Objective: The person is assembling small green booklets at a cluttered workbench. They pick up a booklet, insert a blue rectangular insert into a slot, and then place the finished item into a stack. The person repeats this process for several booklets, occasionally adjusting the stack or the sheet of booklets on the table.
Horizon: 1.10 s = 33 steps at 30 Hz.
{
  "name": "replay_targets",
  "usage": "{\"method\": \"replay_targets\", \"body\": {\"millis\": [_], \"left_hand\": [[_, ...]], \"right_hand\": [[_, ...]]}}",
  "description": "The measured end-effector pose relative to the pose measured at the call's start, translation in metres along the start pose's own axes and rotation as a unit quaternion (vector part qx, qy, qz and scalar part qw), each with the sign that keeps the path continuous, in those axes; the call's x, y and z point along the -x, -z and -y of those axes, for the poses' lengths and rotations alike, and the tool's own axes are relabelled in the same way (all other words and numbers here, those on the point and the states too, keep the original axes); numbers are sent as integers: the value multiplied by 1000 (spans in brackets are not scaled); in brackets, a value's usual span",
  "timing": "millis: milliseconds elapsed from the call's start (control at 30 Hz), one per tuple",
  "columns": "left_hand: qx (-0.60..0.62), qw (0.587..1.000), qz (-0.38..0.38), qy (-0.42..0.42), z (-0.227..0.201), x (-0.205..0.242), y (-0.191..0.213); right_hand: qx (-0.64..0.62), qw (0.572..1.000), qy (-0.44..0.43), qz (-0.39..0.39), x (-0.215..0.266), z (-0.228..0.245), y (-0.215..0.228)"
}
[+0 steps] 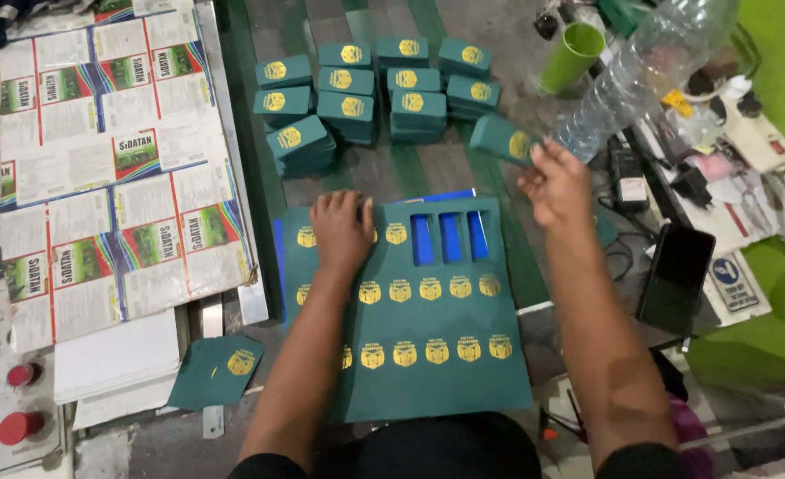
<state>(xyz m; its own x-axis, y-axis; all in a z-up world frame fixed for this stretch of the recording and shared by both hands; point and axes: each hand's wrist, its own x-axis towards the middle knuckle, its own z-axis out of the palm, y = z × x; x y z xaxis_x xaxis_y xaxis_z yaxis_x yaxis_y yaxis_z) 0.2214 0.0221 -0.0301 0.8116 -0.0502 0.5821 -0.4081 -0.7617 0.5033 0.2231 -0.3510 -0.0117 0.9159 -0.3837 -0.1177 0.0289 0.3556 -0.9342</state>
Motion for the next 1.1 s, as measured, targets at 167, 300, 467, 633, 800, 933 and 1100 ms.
{"method": "replay_targets", "body": {"millis": [167,300,467,633,800,933,1100], "left_hand": [[-32,995,83,-32,4,-2,-1],[-41,995,88,-25,1,-6,2],[-18,996,87,-19,-4,-10,10],[-14,996,88,-12,-3,-10,8],[-11,996,85,-6,-4,-10,7],[-15,996,93,-3,-3,-10,6],[-31,993,117,7,-1,-10,4]], "right_hand": [[-26,998,-45,-29,-114,-15,-14],[2,1000,-16,-13,-169,-23,-21],[84,991,-81,-72,-205,-33,-28],[152,981,-57,-102,-210,-41,-37],[300,948,50,-93,-215,-58,-26],[477,851,181,-124,-195,-42,-40],[484,828,232,-162,-150,-34,-48]]}}
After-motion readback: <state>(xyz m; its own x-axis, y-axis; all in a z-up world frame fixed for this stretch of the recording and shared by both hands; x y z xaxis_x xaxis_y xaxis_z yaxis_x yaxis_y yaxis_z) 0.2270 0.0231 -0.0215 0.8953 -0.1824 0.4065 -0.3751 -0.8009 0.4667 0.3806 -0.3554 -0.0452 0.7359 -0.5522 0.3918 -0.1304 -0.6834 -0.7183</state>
